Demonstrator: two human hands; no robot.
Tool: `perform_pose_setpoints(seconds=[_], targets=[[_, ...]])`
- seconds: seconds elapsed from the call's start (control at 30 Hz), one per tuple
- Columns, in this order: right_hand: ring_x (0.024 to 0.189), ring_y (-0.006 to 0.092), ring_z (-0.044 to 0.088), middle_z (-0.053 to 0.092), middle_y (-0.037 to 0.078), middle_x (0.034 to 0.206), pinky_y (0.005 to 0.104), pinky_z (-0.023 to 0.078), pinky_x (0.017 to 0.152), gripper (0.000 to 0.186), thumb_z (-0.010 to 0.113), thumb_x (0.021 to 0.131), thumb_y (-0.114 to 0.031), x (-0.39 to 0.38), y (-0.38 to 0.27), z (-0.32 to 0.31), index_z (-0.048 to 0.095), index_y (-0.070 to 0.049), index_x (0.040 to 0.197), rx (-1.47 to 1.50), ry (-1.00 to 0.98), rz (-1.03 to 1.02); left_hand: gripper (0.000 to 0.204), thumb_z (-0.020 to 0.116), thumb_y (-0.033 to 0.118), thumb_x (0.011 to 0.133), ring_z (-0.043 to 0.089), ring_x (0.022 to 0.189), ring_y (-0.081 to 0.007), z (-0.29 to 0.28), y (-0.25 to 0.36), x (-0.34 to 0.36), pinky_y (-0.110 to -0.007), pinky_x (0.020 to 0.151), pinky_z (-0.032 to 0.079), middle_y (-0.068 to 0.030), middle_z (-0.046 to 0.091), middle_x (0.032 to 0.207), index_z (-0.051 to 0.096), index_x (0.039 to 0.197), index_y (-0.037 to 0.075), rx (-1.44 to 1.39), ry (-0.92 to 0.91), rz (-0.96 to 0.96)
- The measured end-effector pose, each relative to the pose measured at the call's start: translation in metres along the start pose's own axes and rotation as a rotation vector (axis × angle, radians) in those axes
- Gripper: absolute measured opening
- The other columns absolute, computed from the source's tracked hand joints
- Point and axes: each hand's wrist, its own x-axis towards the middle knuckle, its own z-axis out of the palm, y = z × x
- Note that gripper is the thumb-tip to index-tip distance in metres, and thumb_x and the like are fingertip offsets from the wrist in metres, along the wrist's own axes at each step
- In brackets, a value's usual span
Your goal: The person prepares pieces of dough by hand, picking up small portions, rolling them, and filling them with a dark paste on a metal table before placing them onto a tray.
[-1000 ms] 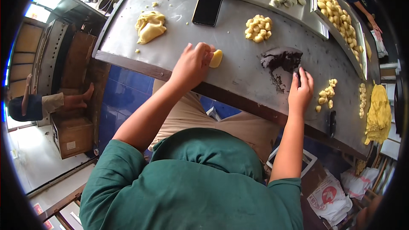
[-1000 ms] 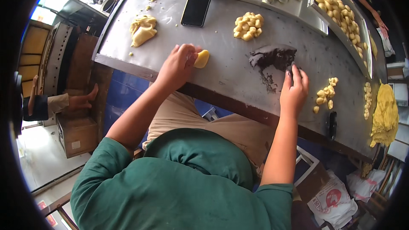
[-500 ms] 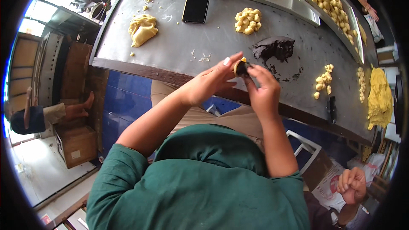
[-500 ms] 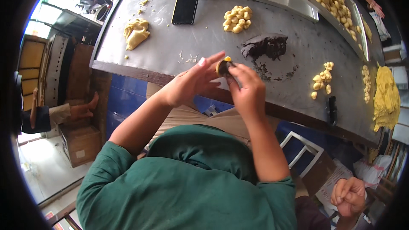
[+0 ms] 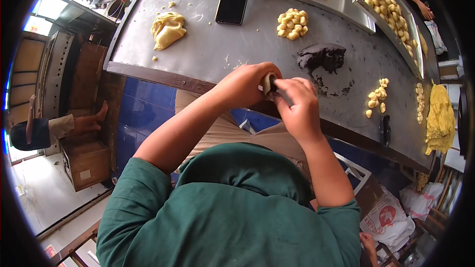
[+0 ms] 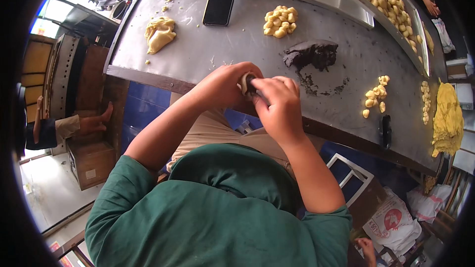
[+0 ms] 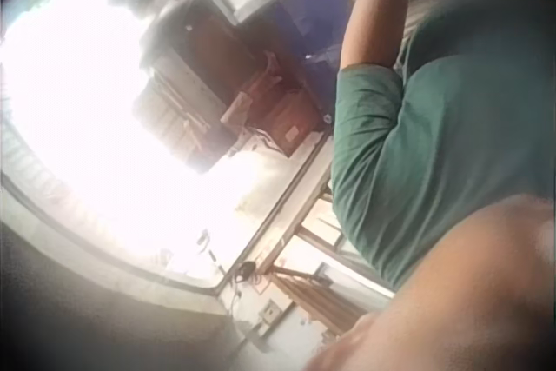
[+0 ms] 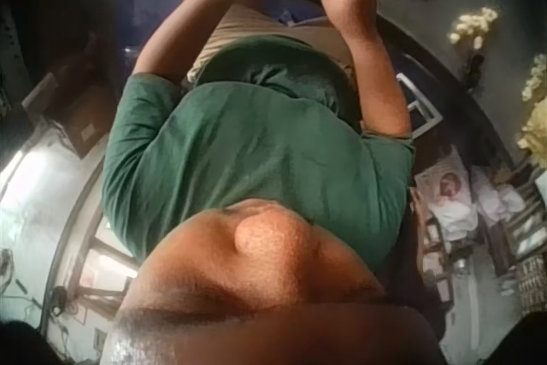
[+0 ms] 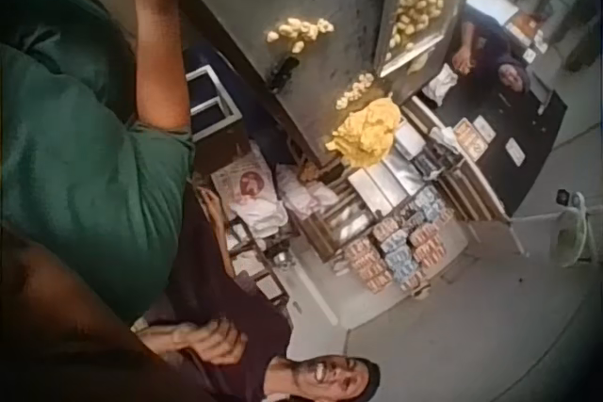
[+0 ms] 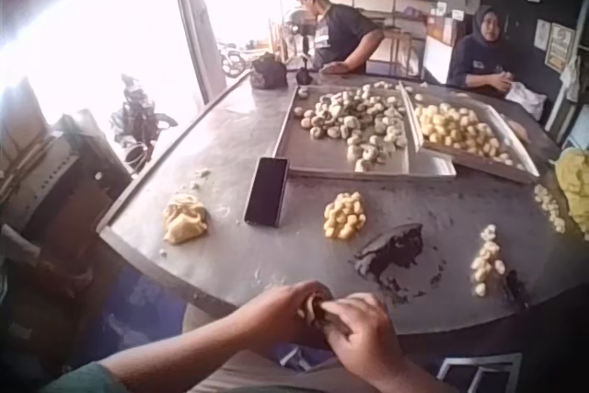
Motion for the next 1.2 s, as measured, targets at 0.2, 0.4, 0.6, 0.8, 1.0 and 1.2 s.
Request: perform_pose_setpoints(seconds=[0.2, 0.4, 0.6, 0.8, 1.0, 1.2], targets=[[0.108, 0.0313, 0.058, 0.071, 0.003, 0.114, 0.0475, 0.043, 0.101, 0.023, 0.073, 0.083, -0.012, -0.001, -0.013, 0.008, 0.075, -0.01, 0.106, -0.29, 0.007, -0.183, 0.035, 0.08, 0.011, 0.072, 0.068, 0.096, -0.0415, -0.003, -0.005, -0.002, -0.046, 0.083, 0.054, -0.0199, 0.072, 0.096, 0.069, 0.104, 0.004, 0.093, -0.023, -0.023], [0.108, 0.0306, 0.061, 0.074, 0.006, 0.102, 0.0445, 0.045, 0.1, 0.023, 0.073, 0.085, -0.01, 0.013, -0.017, 0.005, 0.074, -0.007, 0.108, 0.63, -0.065, 0.517, 0.044, 0.089, 0.019, 0.067, 0.07, 0.092, -0.0373, -0.005, -0.002, -0.01, -0.044, 0.08, 0.055, -0.0157, 0.072, 0.093, 0.069, 0.104, 0.006, -0.043, 0.074, -0.045], [0.103, 0.0282, 0.06, 0.073, 0.003, 0.106, 0.0433, 0.043, 0.098, 0.027, 0.073, 0.082, -0.01, 0.013, -0.015, -0.001, 0.076, -0.011, 0.109, -0.153, -0.144, -0.094, 0.047, 0.091, 0.019, 0.064, 0.069, 0.092, -0.0392, -0.002, -0.008, -0.005, -0.044, 0.078, 0.054, -0.0175, 0.072, 0.092, 0.068, 0.103, 0.005, 0.058, -0.04, 0.006], [0.1, 0.0295, 0.061, 0.072, 0.006, 0.108, 0.0431, 0.046, 0.093, 0.024, 0.071, 0.082, -0.006, 0.017, -0.002, 0.004, 0.076, -0.008, 0.105, -0.007, -0.167, -0.046, 0.045, 0.081, 0.009, 0.073, 0.067, 0.093, -0.0427, 0.006, 0.005, -0.008, -0.047, 0.079, 0.053, -0.0204, 0.069, 0.09, 0.057, 0.111, 0.005, 0.156, 0.105, -0.058], [0.104, 0.0331, 0.061, 0.058, 0.018, 0.115, 0.0447, 0.049, 0.097, 0.061, 0.076, 0.085, -0.008, 0.004, -0.012, 0.022, 0.052, -0.001, 0.141, 0.219, 0.179, 0.212, 0.042, 0.083, 0.008, 0.07, 0.066, 0.084, -0.0363, 0.027, -0.006, -0.001, -0.041, 0.076, 0.053, -0.0164, 0.066, 0.088, 0.06, 0.105, 0.004, -0.266, 0.259, -0.115], [0.117, 0.0314, 0.055, 0.054, 0.018, 0.125, 0.0417, 0.046, 0.102, 0.08, 0.082, 0.078, -0.008, 0.025, -0.011, 0.005, 0.044, -0.002, 0.148, 0.147, 0.009, 0.246, 0.023, 0.081, 0.012, 0.073, 0.068, 0.074, -0.0282, 0.007, 0.002, -0.007, -0.036, 0.068, 0.052, -0.0124, 0.066, 0.077, 0.065, 0.087, 0.005, 0.064, 0.193, 0.123]])
